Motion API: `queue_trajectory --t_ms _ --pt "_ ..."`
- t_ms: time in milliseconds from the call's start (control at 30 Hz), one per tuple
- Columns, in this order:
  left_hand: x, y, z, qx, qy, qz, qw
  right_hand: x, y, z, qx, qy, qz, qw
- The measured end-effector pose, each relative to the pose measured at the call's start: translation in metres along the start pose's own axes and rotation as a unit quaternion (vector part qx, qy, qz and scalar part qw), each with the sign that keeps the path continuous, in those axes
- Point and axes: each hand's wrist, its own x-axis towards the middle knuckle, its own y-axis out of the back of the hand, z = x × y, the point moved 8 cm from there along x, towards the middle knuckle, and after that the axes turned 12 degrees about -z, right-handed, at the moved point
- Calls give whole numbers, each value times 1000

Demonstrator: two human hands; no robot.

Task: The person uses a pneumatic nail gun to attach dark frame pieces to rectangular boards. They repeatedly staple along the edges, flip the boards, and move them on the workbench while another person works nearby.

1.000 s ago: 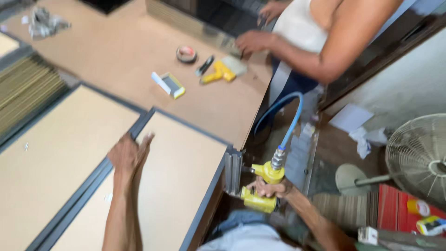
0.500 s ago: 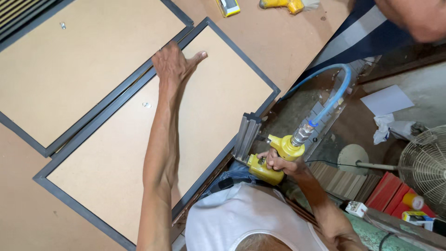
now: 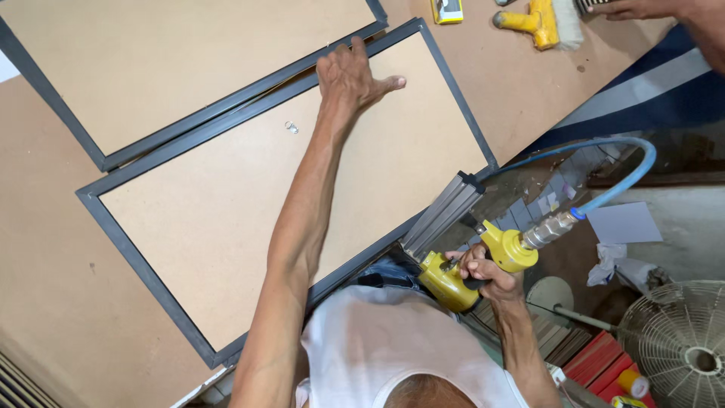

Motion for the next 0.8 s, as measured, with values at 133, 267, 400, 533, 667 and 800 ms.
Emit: queue_trajectory --t_ms 133,267,400,533,667,800 --pt "0 2 1 0 -55 131 990 1 1 4 10 -5 9 1000" --pt "4 -3 -8 44 -21 142 989 -3 7 10 6 -4 62 998" --pt "0 1 -10 67 -39 159 984 -9 6 18 32 -8 74 997" --pt "-2 4 -5 123 -82 182 972 -20 22 -4 2 26 130 991" --pt "-1 1 -3 153 -101 181 966 -20 39 -53 74 98 102 987" --pt "-10 5 0 182 -120 239 946 1 42 -92 161 176 39 970"
